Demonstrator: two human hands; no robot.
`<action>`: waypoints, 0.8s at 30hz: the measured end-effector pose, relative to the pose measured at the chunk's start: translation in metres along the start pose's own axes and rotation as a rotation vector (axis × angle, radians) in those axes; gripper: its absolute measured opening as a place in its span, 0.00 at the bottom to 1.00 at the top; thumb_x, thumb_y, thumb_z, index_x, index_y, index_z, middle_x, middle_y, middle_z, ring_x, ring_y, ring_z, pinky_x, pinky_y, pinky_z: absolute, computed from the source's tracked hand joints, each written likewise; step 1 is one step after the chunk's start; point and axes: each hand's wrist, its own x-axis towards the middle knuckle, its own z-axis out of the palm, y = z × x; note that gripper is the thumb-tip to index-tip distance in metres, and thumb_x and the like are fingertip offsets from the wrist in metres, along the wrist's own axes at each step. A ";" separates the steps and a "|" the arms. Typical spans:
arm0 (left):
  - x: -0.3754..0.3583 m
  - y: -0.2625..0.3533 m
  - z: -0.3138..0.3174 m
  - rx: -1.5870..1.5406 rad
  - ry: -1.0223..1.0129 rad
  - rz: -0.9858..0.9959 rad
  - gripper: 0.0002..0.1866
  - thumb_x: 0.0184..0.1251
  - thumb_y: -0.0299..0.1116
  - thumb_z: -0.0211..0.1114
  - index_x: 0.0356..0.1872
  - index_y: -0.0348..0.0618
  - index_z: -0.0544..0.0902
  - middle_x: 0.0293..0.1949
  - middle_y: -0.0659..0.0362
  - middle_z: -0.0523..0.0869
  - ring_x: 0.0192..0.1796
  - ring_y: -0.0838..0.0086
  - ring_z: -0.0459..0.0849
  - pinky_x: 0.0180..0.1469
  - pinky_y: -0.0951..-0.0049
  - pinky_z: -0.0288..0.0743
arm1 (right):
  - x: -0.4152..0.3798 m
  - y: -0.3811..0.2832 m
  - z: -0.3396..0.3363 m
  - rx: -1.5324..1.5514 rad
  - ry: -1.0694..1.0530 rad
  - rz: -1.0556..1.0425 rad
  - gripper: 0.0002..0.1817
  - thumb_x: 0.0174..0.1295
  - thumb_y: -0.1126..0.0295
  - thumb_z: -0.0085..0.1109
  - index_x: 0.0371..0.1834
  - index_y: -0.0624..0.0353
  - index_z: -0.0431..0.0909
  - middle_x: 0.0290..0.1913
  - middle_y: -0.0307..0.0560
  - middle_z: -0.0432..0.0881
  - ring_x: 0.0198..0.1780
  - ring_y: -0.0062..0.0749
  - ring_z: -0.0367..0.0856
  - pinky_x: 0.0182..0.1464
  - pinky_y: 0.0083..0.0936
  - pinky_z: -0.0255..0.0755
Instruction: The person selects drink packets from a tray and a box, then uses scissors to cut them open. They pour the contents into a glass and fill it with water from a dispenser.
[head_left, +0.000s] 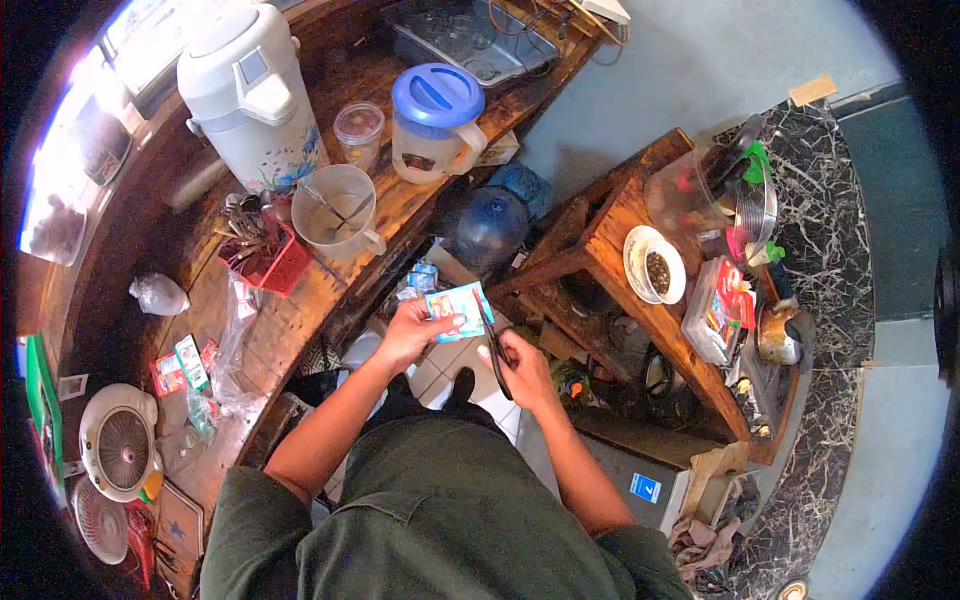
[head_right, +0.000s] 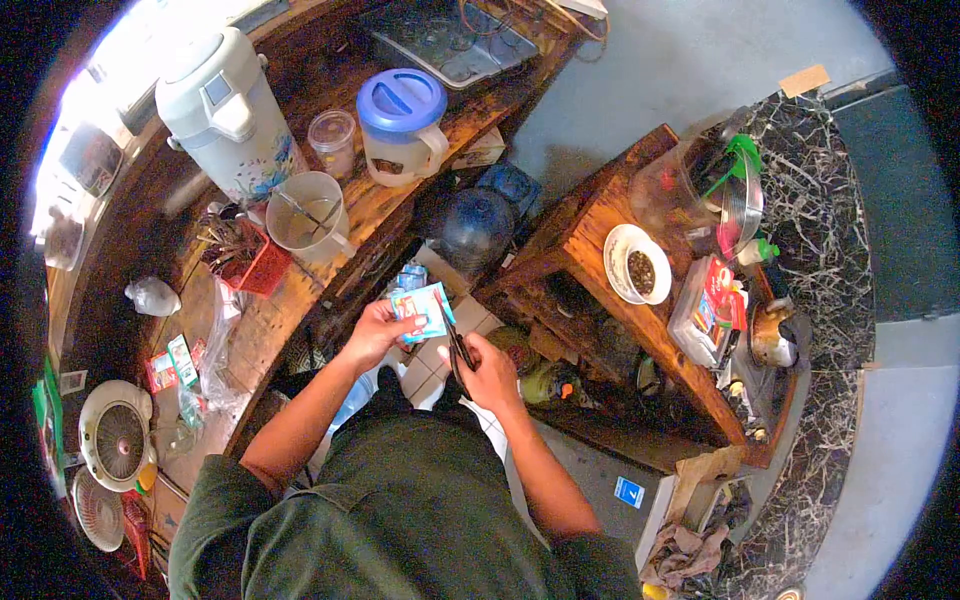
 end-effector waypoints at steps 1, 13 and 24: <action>0.000 -0.003 -0.002 -0.001 0.001 0.000 0.10 0.63 0.25 0.69 0.44 0.37 0.84 0.40 0.59 0.88 0.39 0.80 0.85 0.44 0.77 0.78 | 0.002 0.001 0.001 0.002 0.000 0.011 0.21 0.60 0.56 0.68 0.25 0.59 0.68 0.17 0.35 0.65 0.22 0.17 0.59 0.26 0.23 0.55; 0.004 -0.037 -0.021 -0.223 -0.017 -0.010 0.11 0.63 0.26 0.70 0.46 0.38 0.83 0.41 0.60 0.88 0.41 0.78 0.86 0.45 0.75 0.79 | 0.019 0.017 0.017 0.031 -0.132 0.040 0.24 0.59 0.45 0.63 0.28 0.58 0.73 0.17 0.43 0.71 0.21 0.33 0.68 0.28 0.34 0.61; 0.008 -0.087 -0.031 -0.087 0.093 -0.102 0.09 0.61 0.29 0.72 0.41 0.41 0.85 0.39 0.62 0.88 0.39 0.78 0.85 0.45 0.75 0.79 | 0.038 0.068 0.024 -0.026 -0.246 0.027 0.23 0.61 0.47 0.63 0.30 0.58 0.74 0.20 0.45 0.73 0.22 0.36 0.70 0.29 0.34 0.62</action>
